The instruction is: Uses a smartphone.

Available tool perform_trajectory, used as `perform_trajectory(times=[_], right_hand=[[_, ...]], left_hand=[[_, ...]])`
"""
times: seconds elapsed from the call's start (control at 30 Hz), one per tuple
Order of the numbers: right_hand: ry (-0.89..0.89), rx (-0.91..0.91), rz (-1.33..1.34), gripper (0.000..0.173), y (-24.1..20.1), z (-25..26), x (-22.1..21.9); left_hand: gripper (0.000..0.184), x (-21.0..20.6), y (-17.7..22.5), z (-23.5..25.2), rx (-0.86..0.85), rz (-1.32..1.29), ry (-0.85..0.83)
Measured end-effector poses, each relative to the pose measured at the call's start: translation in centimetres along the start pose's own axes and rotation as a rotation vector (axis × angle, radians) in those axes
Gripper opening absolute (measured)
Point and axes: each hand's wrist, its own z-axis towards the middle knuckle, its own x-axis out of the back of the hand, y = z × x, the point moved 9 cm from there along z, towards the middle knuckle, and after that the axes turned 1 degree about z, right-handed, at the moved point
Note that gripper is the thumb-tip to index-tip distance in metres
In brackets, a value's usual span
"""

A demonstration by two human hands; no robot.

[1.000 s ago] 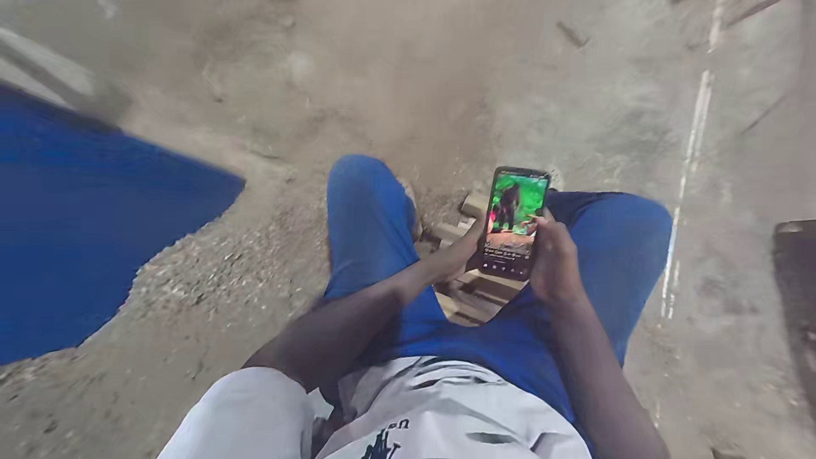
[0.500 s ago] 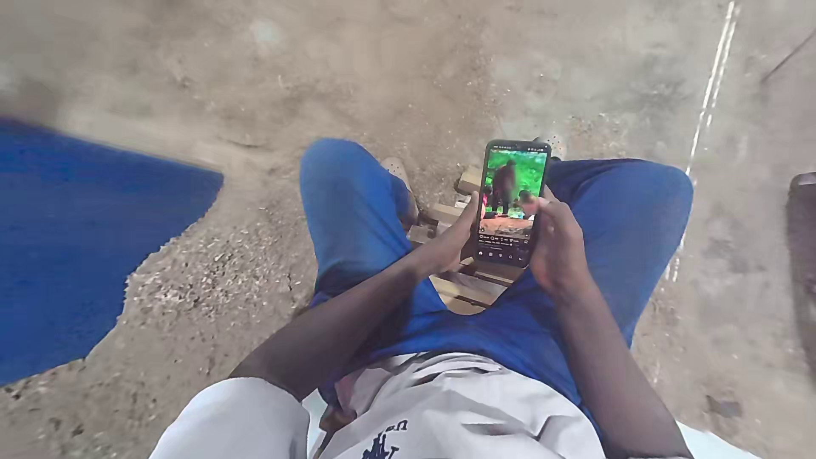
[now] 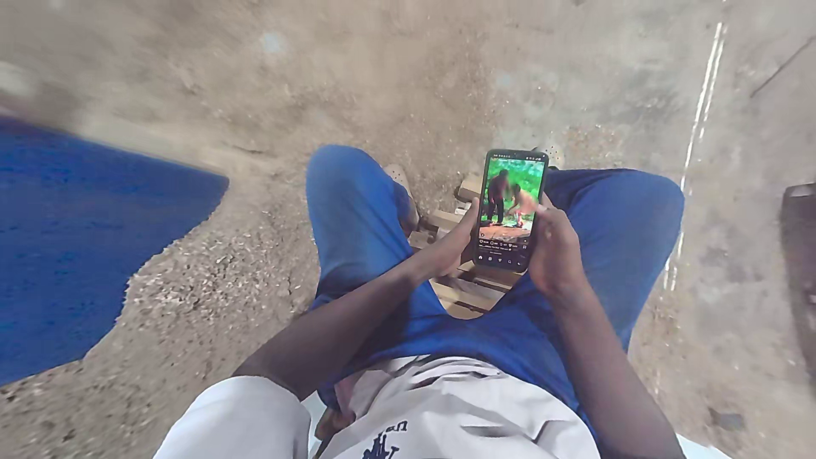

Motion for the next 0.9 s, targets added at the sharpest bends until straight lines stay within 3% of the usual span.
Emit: perform_trajectory(times=[0.53, 0.9], right_hand=[[0.023, -0.003, -0.01, 0.049, -0.15, -0.13, 0.02], [0.017, -0.005, 0.0, 0.051, -0.12, -0.1, 0.01]], left_hand=[[0.077, 0.0, -0.14, 0.36, -0.026, -0.011, -0.047], [0.076, -0.04, -0.12, 0.03, 0.025, -0.04, 0.008]])
